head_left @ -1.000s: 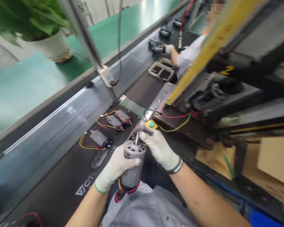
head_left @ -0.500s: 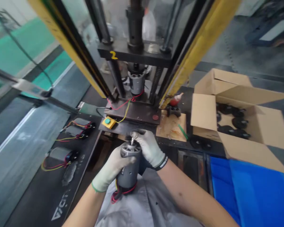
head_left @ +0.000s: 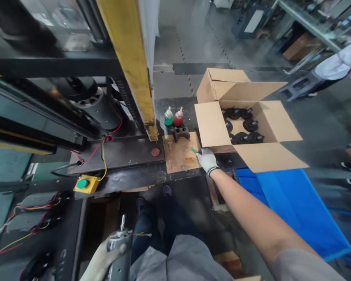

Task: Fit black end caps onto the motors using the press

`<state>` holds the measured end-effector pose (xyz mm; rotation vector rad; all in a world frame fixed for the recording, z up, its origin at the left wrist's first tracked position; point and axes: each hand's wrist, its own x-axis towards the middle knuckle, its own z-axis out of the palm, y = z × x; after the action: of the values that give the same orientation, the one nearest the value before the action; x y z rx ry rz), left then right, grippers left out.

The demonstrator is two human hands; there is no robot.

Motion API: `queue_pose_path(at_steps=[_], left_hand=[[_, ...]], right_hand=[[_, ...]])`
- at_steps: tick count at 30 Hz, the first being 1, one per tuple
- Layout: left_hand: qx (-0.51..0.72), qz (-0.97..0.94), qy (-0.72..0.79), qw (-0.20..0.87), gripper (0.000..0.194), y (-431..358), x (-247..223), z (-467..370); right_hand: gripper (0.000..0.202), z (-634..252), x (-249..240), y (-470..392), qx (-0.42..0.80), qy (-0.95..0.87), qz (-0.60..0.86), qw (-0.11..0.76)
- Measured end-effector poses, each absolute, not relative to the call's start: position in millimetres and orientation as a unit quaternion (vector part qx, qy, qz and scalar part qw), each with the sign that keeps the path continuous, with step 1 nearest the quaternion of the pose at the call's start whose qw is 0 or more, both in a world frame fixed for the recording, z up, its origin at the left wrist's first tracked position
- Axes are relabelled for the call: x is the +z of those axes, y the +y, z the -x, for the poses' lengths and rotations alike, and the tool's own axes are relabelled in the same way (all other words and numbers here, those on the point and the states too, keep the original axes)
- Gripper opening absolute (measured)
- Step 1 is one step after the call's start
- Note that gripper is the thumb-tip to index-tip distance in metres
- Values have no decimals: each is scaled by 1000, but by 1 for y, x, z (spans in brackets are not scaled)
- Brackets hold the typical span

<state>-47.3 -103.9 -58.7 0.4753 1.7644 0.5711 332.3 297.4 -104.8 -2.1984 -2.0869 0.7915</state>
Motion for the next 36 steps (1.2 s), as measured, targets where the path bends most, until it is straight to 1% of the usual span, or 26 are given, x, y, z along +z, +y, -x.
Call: queue_pose_path(at_steps=[4,7,10,15,18,21,28,31,36], left_hand=[[248,-170,775,555,71,-120,-64,37],[234,-166,778,559,69,-122,-63,34],[231,-162,780,558,64,-116,-64,34],[246,-166,761,576,63,-99,-73,37],[230,-166,750,597,65,-91,-77,38],[205,-143,744,620,66,-84,-71,35],[214,-154,728,633,62,-58,-44,16],[214,-164,723,636,61,-51,-46,14],[203,-163,714,650,65,-52,-61,18]], right_hand=[[31,-329,-125,310,232,-670,703,-55],[30,-334,-125,315,239,-667,702,-78],[27,-343,-112,311,260,-668,694,-63],[18,-354,-92,279,314,-667,676,-2],[18,-351,-91,267,325,-652,684,27],[15,-344,-95,269,331,-645,688,41],[14,-346,-94,269,335,-639,692,22],[14,-352,-90,259,333,-637,695,9],[12,-360,-92,244,336,-641,690,-16]])
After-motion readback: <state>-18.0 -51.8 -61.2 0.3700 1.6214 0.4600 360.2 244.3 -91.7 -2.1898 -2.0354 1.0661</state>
